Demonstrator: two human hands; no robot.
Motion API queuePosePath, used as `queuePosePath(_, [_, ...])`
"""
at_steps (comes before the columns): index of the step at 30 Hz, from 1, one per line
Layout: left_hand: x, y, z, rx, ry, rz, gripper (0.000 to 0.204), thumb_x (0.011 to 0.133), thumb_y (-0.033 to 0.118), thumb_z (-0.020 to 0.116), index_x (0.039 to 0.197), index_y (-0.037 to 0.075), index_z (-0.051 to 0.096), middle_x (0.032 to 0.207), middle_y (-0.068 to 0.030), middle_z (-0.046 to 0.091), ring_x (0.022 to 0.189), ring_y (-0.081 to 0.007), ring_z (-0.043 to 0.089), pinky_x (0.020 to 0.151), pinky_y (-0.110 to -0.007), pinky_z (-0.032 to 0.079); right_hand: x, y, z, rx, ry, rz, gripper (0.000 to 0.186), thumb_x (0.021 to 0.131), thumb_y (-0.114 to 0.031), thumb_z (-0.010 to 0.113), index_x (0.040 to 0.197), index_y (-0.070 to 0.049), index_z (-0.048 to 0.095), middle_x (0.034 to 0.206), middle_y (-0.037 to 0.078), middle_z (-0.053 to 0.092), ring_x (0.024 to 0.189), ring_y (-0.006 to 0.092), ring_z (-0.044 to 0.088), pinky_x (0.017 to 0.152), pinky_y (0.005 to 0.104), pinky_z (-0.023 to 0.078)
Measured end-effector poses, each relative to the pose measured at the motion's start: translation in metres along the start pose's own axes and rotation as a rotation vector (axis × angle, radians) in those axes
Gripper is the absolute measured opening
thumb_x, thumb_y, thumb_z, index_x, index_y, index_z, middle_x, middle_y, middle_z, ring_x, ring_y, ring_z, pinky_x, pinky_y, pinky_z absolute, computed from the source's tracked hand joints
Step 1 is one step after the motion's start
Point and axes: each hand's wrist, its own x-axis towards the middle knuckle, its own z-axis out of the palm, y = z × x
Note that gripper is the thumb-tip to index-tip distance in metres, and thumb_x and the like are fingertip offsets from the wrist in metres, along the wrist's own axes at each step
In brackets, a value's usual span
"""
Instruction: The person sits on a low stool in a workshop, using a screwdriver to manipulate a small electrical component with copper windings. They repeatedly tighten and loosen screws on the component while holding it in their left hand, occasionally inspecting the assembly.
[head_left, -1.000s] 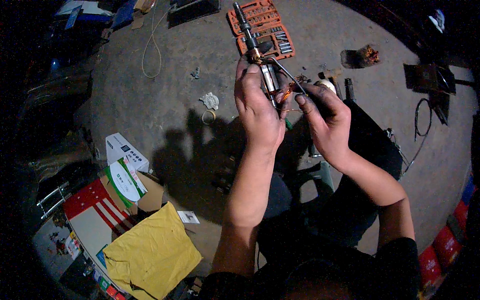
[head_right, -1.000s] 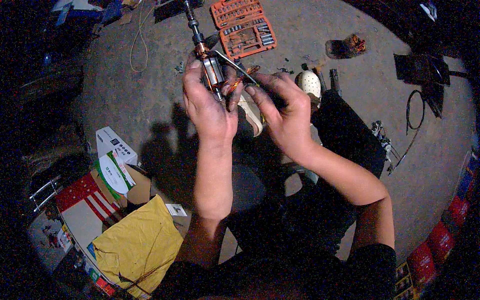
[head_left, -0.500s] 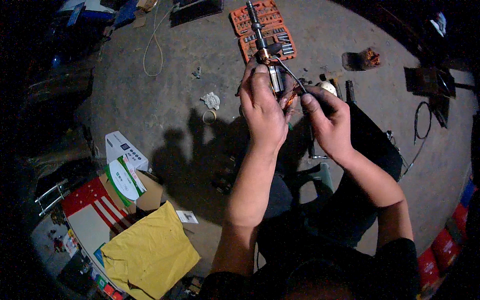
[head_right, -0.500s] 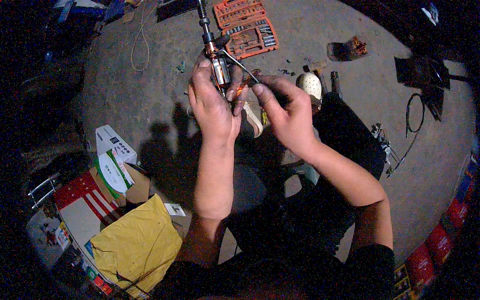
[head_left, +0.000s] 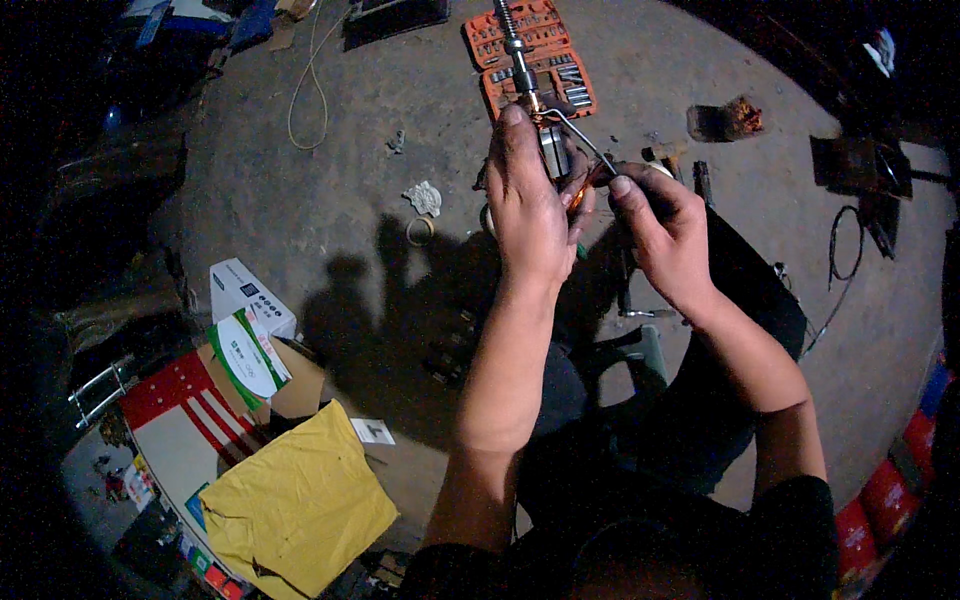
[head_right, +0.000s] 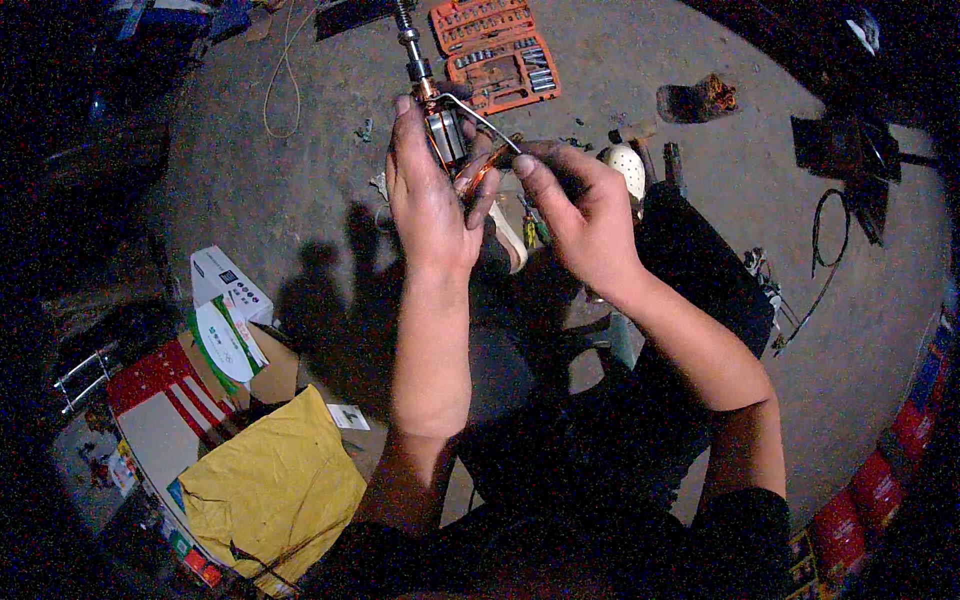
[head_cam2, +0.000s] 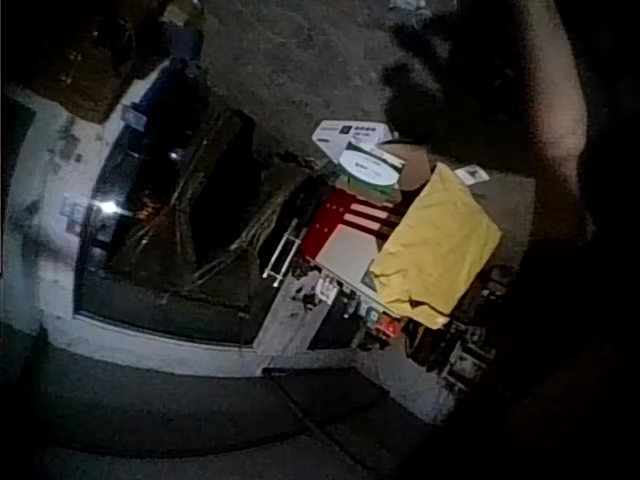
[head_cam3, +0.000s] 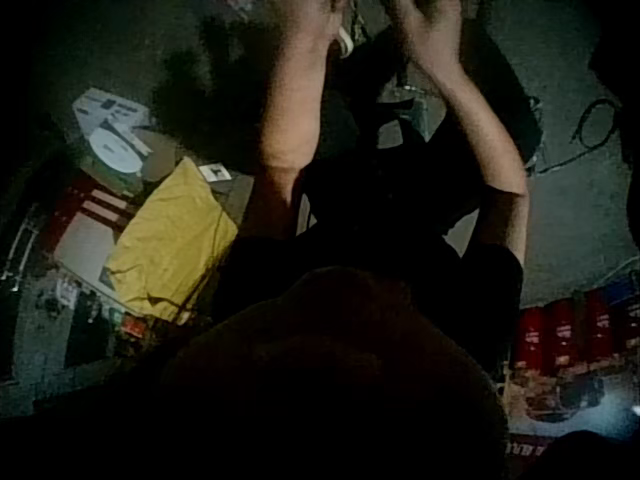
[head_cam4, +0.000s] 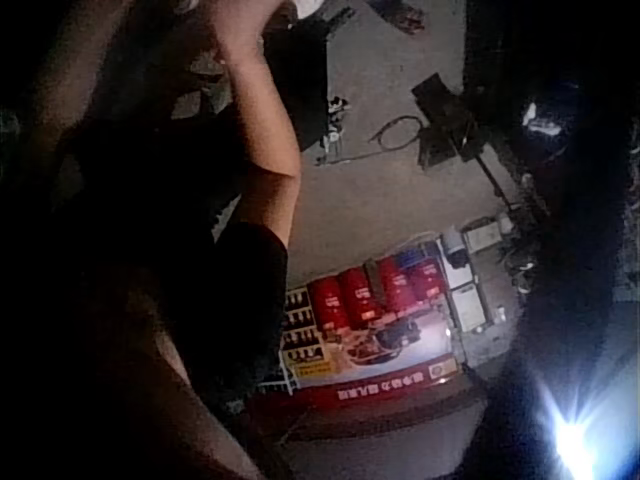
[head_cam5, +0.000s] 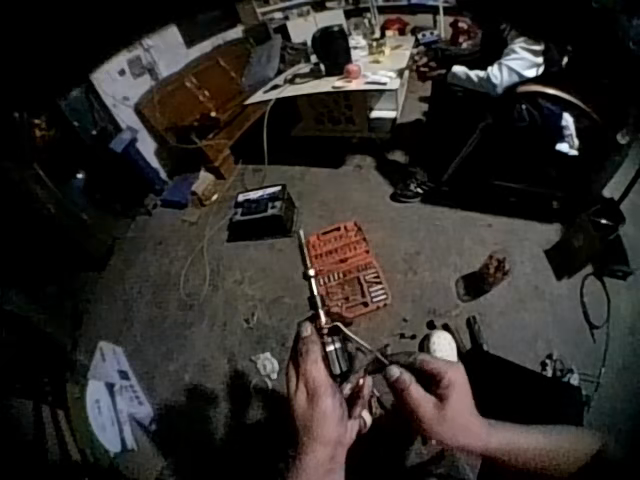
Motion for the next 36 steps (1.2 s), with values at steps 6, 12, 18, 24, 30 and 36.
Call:
queuePosePath(6, [0.000, 0.007, -0.003, -0.010, -0.037, -0.052, 0.032, 0.091, 0.039, 0.039, 0.096, 0.011, 0.053, 0.063, 0.0010, 0.044, 0.039, -0.0040, 0.035, 0.029, -0.015, 0.026, 0.000, -0.002, -0.002, 0.096, -0.075, 0.121, 0.022, 0.089, -0.017, 0.054, 0.093, 0.004, 0.059, 0.069, 0.001, 0.056, 0.063, 0.0059, 0.048, 0.055, 0.0218, 0.039])
queuePosePath(12, [0.001, 0.007, -0.008, -0.061, -0.058, -0.071, 0.032, 0.091, 0.040, 0.038, 0.094, 0.011, 0.053, 0.062, 0.0013, 0.044, 0.039, -0.0041, 0.035, 0.029, -0.015, 0.027, 0.002, -0.005, -0.005, 0.079, -0.127, 0.189, 0.027, 0.089, -0.022, 0.054, 0.093, 0.003, 0.059, 0.067, 0.000, 0.054, 0.061, 0.0055, 0.045, 0.054, 0.0218, 0.038])
queuePosePath(18, [-0.001, 0.011, -0.005, -0.040, 0.033, -0.135, 0.035, 0.091, 0.041, 0.039, 0.091, 0.010, 0.054, 0.060, 0.0022, 0.044, 0.039, -0.0039, 0.036, 0.028, -0.014, 0.028, 0.007, -0.003, -0.010, 0.158, -0.217, 0.308, 0.028, 0.089, -0.025, 0.053, 0.094, 0.003, 0.059, 0.065, -0.003, 0.051, 0.058, 0.0038, 0.041, 0.050, 0.0210, 0.034])
queuePosePath(24, [0.001, 0.009, -0.011, -0.102, -0.041, -0.148, 0.036, 0.090, 0.041, 0.040, 0.093, 0.009, 0.055, 0.059, 0.0018, 0.044, 0.038, -0.0039, 0.035, 0.027, -0.015, 0.028, 0.010, -0.002, -0.015, 0.252, -0.274, 0.391, 0.031, 0.089, -0.029, 0.054, 0.096, 0.001, 0.059, 0.065, -0.003, 0.051, 0.058, 0.0039, 0.042, 0.050, 0.0207, 0.035])
queuePosePath(30, [0.000, 0.002, -0.013, -0.177, -0.170, -0.267, 0.037, 0.090, 0.043, 0.040, 0.088, 0.009, 0.054, 0.059, 0.0008, 0.046, 0.033, -0.0049, 0.030, 0.027, -0.017, 0.029, 0.016, -0.013, -0.017, 0.238, -0.254, 0.383, 0.029, 0.089, -0.027, 0.054, 0.095, 0.001, 0.060, 0.066, -0.002, 0.052, 0.059, 0.0039, 0.043, 0.050, 0.0206, 0.035])
queuePosePath(36, [0.005, 0.004, -0.017, -0.316, -0.132, -0.112, 0.037, 0.091, 0.046, 0.039, 0.091, 0.011, 0.052, 0.067, -0.0003, 0.048, 0.037, -0.0038, 0.030, 0.029, -0.015, 0.027, 0.012, -0.009, -0.011, 0.023, -0.167, 0.129, 0.026, 0.088, -0.021, 0.056, 0.094, 0.004, 0.060, 0.067, 0.002, 0.056, 0.060, 0.0056, 0.047, 0.052, 0.0225, 0.038])
